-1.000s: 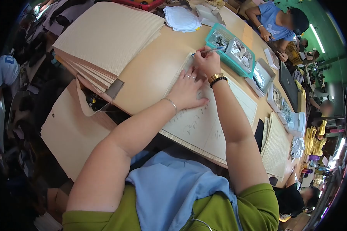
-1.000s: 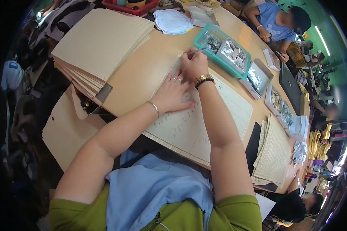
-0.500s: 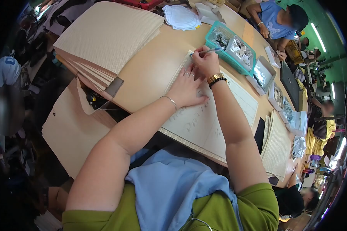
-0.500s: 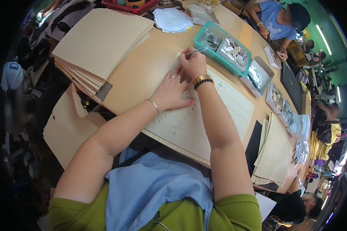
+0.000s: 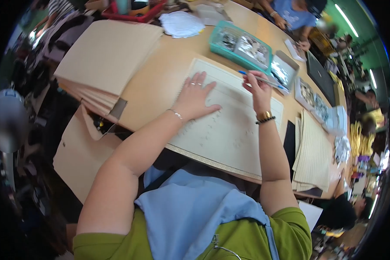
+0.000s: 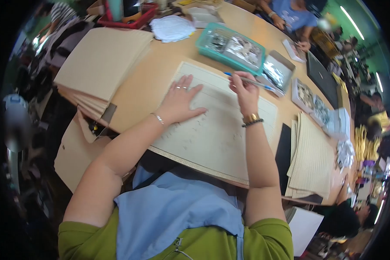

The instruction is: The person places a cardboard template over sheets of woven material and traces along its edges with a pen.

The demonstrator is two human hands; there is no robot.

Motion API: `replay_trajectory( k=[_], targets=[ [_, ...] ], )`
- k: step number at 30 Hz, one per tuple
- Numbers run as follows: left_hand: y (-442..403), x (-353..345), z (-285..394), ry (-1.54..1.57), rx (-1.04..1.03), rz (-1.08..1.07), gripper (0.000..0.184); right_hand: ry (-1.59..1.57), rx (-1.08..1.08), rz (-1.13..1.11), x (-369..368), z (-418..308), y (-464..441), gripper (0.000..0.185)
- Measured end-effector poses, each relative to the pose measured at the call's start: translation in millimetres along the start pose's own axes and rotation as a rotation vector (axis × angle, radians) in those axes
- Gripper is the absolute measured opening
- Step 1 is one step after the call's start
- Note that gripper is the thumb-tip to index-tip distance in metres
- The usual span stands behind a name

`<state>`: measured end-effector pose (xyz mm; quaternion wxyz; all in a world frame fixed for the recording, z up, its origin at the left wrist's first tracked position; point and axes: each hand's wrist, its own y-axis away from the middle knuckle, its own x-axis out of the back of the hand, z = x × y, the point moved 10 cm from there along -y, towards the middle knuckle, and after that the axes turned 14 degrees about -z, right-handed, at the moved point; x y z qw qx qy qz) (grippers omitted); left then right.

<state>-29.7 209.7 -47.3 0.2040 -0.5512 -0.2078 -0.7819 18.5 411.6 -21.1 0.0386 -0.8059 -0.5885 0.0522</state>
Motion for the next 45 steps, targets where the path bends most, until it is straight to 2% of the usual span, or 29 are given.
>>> replay_trajectory(
  k=[5,7,9,13,16,18,22,25,31,37,40,43,45],
  targets=[
    [-17.1,4.8,13.1,-0.114,0.07,-0.201,0.081,0.121,-0.009,0.38,174.6,-8.8,98.6,0.018],
    [-25.1,10.7,31.2,-0.152,0.085,-0.24,0.08,0.147,0.006,0.502,220.3,-15.5,126.8,0.016],
    [-40.0,11.4,76.5,-0.156,-0.06,-0.239,0.078,0.157,0.045,0.531,247.5,-15.1,135.8,0.013],
    [-75.1,-10.7,176.9,-0.238,-0.365,-0.294,0.078,0.236,0.015,0.448,245.9,0.2,116.8,0.015],
    [-93.6,-28.2,226.9,-0.319,-0.435,-0.35,0.088,0.485,-0.018,0.372,235.9,6.6,96.8,0.019],
    [-103.5,-35.3,239.4,-0.34,-0.385,-0.421,0.096,0.594,-0.031,0.362,226.1,-1.0,95.5,0.02],
    [-113.8,-44.8,248.0,-0.433,-0.333,-0.524,0.106,0.715,-0.055,0.308,209.9,-13.5,97.9,0.02],
    [-113.4,-45.1,250.2,-0.433,-0.336,-0.555,0.105,0.735,-0.048,0.298,207.0,-11.9,97.4,0.02],
    [-116.2,-49.6,249.1,-0.468,-0.321,-0.559,0.107,0.727,-0.082,0.256,203.1,-9.9,100.1,0.021],
    [-116.6,-52.8,246.7,-0.482,-0.289,-0.565,0.103,0.71,-0.05,0.314,206.6,-10.4,97.0,0.021],
    [-115.4,-50.6,248.3,-0.48,-0.332,-0.55,0.108,0.666,-0.088,0.251,207.5,-2.2,99.1,0.021],
    [-114.8,-50.4,248.2,-0.464,-0.338,-0.544,0.107,0.731,-0.051,0.315,207.3,-9.9,97.5,0.02],
    [-114.9,-51.5,247.6,-0.46,-0.336,-0.543,0.107,0.719,-0.099,0.3,207.4,-10.3,97.1,0.02]
  ],
)
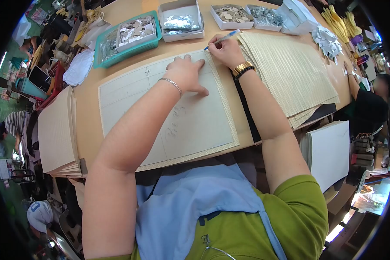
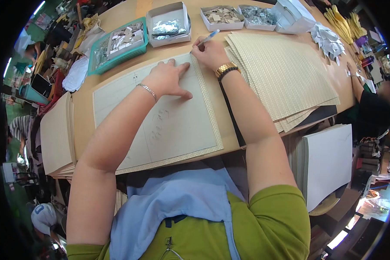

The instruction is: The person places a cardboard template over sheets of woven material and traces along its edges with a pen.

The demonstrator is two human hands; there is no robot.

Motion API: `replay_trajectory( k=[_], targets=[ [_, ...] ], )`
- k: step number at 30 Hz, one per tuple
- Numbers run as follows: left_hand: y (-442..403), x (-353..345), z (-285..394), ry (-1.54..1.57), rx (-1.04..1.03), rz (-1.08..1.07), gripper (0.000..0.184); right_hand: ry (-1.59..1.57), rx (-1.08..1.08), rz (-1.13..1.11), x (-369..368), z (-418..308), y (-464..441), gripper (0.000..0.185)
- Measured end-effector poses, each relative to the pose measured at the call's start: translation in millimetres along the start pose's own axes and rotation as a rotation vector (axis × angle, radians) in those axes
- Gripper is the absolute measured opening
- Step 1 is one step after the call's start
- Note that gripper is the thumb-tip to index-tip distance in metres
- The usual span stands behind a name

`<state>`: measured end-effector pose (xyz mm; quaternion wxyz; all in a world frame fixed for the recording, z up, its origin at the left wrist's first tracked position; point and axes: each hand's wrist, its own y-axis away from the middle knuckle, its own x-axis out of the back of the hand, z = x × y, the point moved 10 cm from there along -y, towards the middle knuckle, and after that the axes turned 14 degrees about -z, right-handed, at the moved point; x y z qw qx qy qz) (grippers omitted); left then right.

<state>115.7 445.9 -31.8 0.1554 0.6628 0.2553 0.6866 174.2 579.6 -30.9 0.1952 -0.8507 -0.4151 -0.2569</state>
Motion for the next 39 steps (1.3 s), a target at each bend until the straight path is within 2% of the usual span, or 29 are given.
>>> replay_trajectory(
  k=[4,7,10,13,16,19,22,28,32,39],
  targets=[
    [0.7,1.1,-1.0,0.011,-0.004,0.008,0.107,-0.014,-0.032,-0.068,-3.6,5.5,1.3,0.021],
    [1.3,0.3,-0.6,0.02,-0.006,0.002,0.107,0.033,-0.001,0.02,1.4,2.4,-2.6,0.022],
    [3.2,0.3,0.1,0.036,0.004,-0.038,0.106,0.014,-0.03,-0.021,2.6,6.9,-7.4,0.022],
    [15.4,-1.5,-4.7,0.059,0.023,0.095,0.106,-0.386,-0.011,0.034,9.3,17.6,-4.8,0.024],
    [40.0,-5.1,-28.2,0.186,-0.037,0.258,0.11,-0.494,-0.009,0.085,22.9,12.7,9.3,0.02],
    [82.3,-18.1,-78.5,0.222,0.03,0.281,0.11,-0.611,0.043,0.089,17.2,2.8,14.1,0.015],
    [123.4,-36.3,-123.9,0.113,0.224,0.153,0.104,-0.52,0.107,0.03,-12.7,-30.8,6.6,0.016],
    [132.3,-67.4,-144.6,0.133,0.172,0.01,0.103,-0.244,0.213,-0.139,-113.4,-100.8,-23.6,0.019],
    [131.9,-70.6,-143.5,0.129,0.185,0.07,0.1,-0.155,0.135,-0.214,-144.0,-113.7,-33.0,0.021],
    [133.8,-70.8,-144.3,0.152,0.184,0.082,0.098,0.076,0.113,-0.287,-153.6,-130.1,-33.8,0.025]
  ],
)
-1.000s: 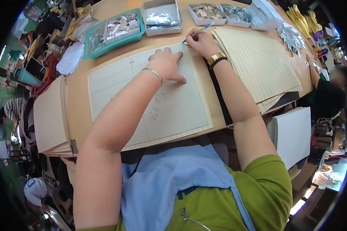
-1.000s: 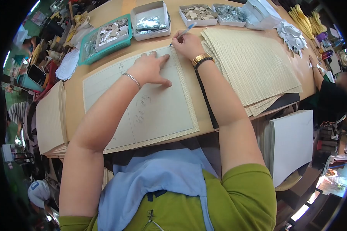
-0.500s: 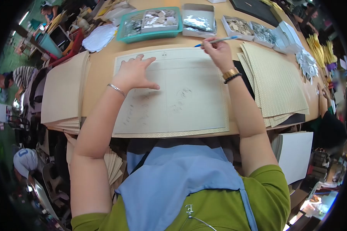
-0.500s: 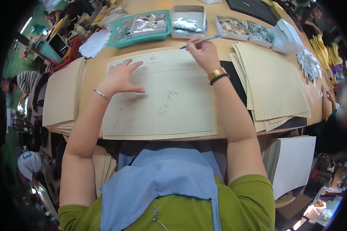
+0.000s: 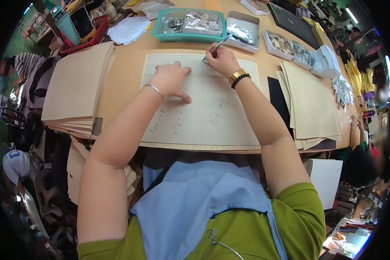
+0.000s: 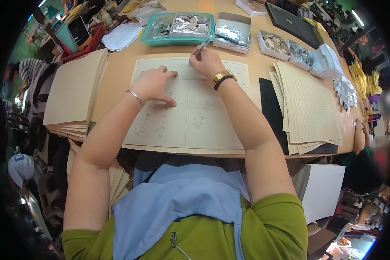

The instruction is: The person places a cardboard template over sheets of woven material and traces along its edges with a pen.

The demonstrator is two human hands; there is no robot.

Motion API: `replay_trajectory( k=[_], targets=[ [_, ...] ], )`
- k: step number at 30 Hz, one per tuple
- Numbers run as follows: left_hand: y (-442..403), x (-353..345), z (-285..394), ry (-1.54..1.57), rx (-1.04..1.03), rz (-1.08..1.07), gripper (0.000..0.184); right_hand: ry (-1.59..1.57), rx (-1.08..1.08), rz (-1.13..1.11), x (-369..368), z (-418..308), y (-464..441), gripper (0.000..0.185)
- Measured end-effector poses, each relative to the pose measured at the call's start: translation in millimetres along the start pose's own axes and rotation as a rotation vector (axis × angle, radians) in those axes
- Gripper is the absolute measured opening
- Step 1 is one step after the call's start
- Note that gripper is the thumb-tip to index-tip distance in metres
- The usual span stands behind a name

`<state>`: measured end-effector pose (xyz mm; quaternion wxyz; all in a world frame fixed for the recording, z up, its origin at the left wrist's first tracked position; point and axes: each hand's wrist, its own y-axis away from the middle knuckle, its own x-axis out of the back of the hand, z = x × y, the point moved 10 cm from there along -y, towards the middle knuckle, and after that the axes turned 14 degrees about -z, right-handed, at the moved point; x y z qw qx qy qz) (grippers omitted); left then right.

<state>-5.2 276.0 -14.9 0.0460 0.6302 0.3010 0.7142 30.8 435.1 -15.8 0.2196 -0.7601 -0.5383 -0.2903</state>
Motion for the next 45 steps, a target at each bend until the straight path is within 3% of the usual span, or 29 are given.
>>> replay_trajectory(
  k=[15,18,27,33,45],
  targets=[
    [-1.6,-3.4,-1.0,0.012,0.018,-0.038,0.098,0.15,0.034,-0.052,-7.3,-16.6,-0.4,0.023],
    [-3.2,-4.6,-1.5,0.0,0.025,-0.041,0.098,0.096,0.05,0.045,-2.3,-14.9,0.7,0.021],
    [-4.0,-5.7,-0.9,0.003,0.027,-0.054,0.097,0.159,0.054,0.048,-2.6,-15.1,-1.6,0.024],
    [-4.6,-5.6,-1.9,0.007,0.029,-0.04,0.098,-0.103,0.04,0.143,4.6,7.3,8.7,0.024],
    [-6.0,-7.7,-1.3,0.012,0.014,-0.047,0.098,0.014,0.011,0.104,-1.3,6.0,8.0,0.022]
  ],
)
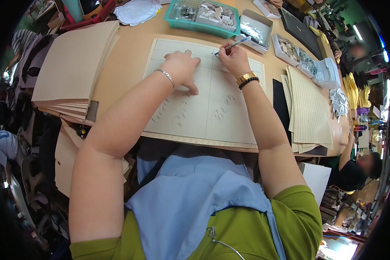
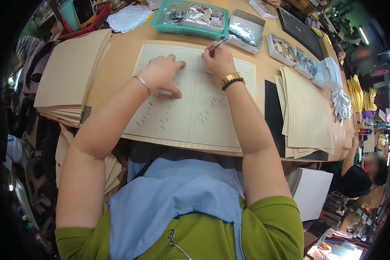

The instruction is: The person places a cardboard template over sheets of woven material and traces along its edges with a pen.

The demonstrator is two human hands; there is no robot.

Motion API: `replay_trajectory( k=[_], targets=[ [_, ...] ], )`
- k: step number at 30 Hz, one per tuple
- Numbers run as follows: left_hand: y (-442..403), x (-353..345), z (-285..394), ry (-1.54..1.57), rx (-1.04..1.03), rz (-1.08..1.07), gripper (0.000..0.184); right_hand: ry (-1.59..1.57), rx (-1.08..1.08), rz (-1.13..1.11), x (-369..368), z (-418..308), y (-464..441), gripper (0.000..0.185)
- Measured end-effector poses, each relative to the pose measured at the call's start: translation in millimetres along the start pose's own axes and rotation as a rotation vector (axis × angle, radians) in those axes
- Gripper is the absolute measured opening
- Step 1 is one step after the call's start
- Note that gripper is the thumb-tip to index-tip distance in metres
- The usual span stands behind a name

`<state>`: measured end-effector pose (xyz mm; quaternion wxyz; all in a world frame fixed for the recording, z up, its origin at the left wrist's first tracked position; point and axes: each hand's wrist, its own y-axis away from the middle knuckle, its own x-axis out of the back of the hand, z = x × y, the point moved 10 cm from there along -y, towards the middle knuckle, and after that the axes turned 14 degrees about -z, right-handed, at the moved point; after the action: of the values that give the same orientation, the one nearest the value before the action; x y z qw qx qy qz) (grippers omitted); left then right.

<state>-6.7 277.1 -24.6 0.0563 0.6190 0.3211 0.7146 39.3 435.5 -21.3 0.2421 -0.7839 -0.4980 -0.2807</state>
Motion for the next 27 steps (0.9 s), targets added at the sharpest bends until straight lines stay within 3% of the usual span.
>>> replay_trajectory(
  k=[24,27],
  targets=[
    [-0.3,2.1,-0.9,0.028,-0.011,0.017,0.095,-0.005,0.013,-0.021,-1.0,-2.6,1.7,0.021],
    [-0.9,2.6,1.5,-0.007,-0.028,0.045,0.095,0.001,0.046,0.068,1.9,-3.2,2.4,0.021]
  ],
)
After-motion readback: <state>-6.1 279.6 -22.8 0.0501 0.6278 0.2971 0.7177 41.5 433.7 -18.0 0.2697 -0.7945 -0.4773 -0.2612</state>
